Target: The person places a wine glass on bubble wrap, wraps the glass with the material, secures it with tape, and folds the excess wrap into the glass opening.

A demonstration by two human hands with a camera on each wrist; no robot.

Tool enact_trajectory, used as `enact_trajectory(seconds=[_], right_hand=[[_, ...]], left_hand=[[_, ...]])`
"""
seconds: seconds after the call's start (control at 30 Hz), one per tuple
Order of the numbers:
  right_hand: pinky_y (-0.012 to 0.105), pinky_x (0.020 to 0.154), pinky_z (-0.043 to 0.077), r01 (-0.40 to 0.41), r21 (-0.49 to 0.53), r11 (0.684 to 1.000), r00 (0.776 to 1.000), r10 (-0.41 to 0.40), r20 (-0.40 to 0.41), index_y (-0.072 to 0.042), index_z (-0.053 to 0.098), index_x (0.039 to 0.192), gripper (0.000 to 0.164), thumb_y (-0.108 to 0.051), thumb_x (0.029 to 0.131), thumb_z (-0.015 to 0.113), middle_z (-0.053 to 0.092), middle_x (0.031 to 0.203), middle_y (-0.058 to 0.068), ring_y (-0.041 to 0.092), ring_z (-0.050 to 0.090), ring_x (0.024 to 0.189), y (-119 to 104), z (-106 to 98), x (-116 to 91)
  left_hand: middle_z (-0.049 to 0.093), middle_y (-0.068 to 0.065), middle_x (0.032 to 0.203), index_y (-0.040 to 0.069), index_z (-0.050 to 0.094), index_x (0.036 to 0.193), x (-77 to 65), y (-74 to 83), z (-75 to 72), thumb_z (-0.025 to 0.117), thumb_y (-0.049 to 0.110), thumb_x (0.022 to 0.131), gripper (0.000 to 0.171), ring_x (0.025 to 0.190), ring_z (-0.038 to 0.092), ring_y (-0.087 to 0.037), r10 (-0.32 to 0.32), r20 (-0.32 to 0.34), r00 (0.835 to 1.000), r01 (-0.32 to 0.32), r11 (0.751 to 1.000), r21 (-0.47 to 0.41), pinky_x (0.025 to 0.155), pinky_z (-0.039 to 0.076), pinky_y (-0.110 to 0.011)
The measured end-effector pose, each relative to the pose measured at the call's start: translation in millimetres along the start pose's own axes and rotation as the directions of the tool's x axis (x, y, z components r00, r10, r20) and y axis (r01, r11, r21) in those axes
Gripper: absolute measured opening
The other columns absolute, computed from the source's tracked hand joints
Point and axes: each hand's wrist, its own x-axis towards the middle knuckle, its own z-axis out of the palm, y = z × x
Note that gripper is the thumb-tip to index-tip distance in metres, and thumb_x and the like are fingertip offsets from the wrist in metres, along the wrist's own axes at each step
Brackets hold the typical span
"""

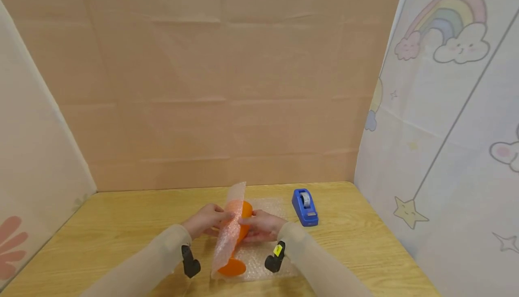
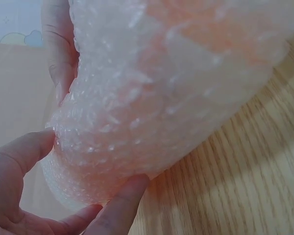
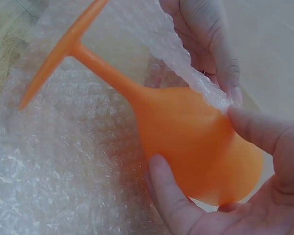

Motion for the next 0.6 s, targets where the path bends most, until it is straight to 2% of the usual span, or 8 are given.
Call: enact_trajectory(seconds=[0.03,0.1,0.23,0.27,0.37,0.5,0.57,0.6], right_hand=[[0.049,0.095,0.050,-0.001,0.003,1.000,1.000,0.001,-0.002,0.005,0.018,0.144,0.071,-0.020,0.094,0.062,0.050,0.127,0.025,0.032,0.059,0.105,-0.3,0.2,-0.6],[0.049,0.095,0.050,-0.004,0.005,1.000,1.000,0.004,-0.004,0.005,0.017,0.145,0.072,-0.019,0.094,0.063,0.050,0.127,0.025,0.033,0.059,0.105,-1.0,0.6,-1.9],[0.049,0.095,0.050,-0.014,0.003,1.000,1.000,0.014,-0.002,0.004,0.018,0.145,0.071,-0.020,0.094,0.063,0.050,0.126,0.025,0.032,0.059,0.105,-2.6,2.0,-3.3],[0.048,0.095,0.050,-0.016,0.003,1.000,1.000,0.016,-0.003,0.004,0.018,0.145,0.071,-0.020,0.095,0.063,0.050,0.125,0.024,0.032,0.059,0.105,-2.8,2.1,-3.4],[0.048,0.095,0.050,-0.020,0.007,1.000,1.000,0.020,-0.001,0.003,0.018,0.145,0.071,-0.020,0.095,0.062,0.051,0.125,0.024,0.032,0.059,0.104,-2.7,2.3,-3.1],[0.049,0.096,0.049,-0.021,0.017,1.000,1.000,0.021,0.002,0.003,0.017,0.146,0.072,-0.019,0.095,0.062,0.051,0.125,0.025,0.032,0.059,0.104,-2.0,2.1,-2.5],[0.050,0.096,0.049,-0.022,0.021,1.000,1.000,0.022,0.001,0.003,0.017,0.146,0.072,-0.019,0.095,0.062,0.051,0.125,0.025,0.032,0.059,0.104,-1.9,2.0,-2.4],[0.050,0.097,0.048,-0.023,0.023,0.999,1.000,0.023,0.000,0.003,0.017,0.146,0.071,-0.018,0.095,0.062,0.051,0.126,0.025,0.032,0.059,0.105,-1.9,2.0,-2.3]], left_hand=[[0.019,-0.014,0.158,0.021,0.017,0.154,0.4,0.0,-0.2,0.002,-0.009,0.097,0.066,0.140,0.030,-0.040,-0.007,0.015,1.000,0.008,0.998,-0.058,0.105,0.032,-0.060],[0.018,-0.015,0.158,0.022,0.016,0.154,1.1,-0.2,0.1,0.003,-0.009,0.097,0.066,0.141,0.028,-0.041,-0.014,0.033,0.999,0.017,0.994,-0.112,0.105,0.029,-0.062],[0.024,-0.015,0.156,0.025,0.020,0.153,0.2,-0.6,3.2,0.003,-0.008,0.098,0.067,0.138,0.032,-0.043,-0.013,-0.028,1.000,0.009,0.986,-0.168,0.103,0.029,-0.063],[0.026,-0.015,0.156,0.026,0.019,0.153,-0.4,-0.6,4.3,0.002,-0.009,0.097,0.068,0.137,0.035,-0.042,-0.012,-0.046,0.999,0.005,0.990,-0.140,0.102,0.032,-0.062],[0.027,-0.015,0.155,0.028,0.019,0.153,-1.8,-1.2,6.3,0.002,-0.008,0.098,0.068,0.136,0.035,-0.044,-0.004,-0.081,0.997,-0.010,0.985,-0.172,0.102,0.030,-0.063],[0.025,-0.014,0.156,0.026,0.019,0.153,-1.5,-1.1,5.3,0.002,-0.010,0.096,0.069,0.137,0.036,-0.042,0.009,-0.074,0.997,-0.014,0.997,-0.073,0.101,0.034,-0.061],[0.023,-0.014,0.157,0.025,0.018,0.154,-0.1,-0.7,3.1,0.003,-0.012,0.096,0.071,0.138,0.034,-0.041,-0.001,-0.037,0.999,-0.001,0.999,-0.049,0.103,0.034,-0.060],[0.019,-0.013,0.158,0.024,0.015,0.154,1.9,-0.7,0.7,0.004,-0.015,0.094,0.072,0.140,0.031,-0.040,-0.001,0.017,1.000,0.001,1.000,-0.019,0.105,0.033,-0.059]])
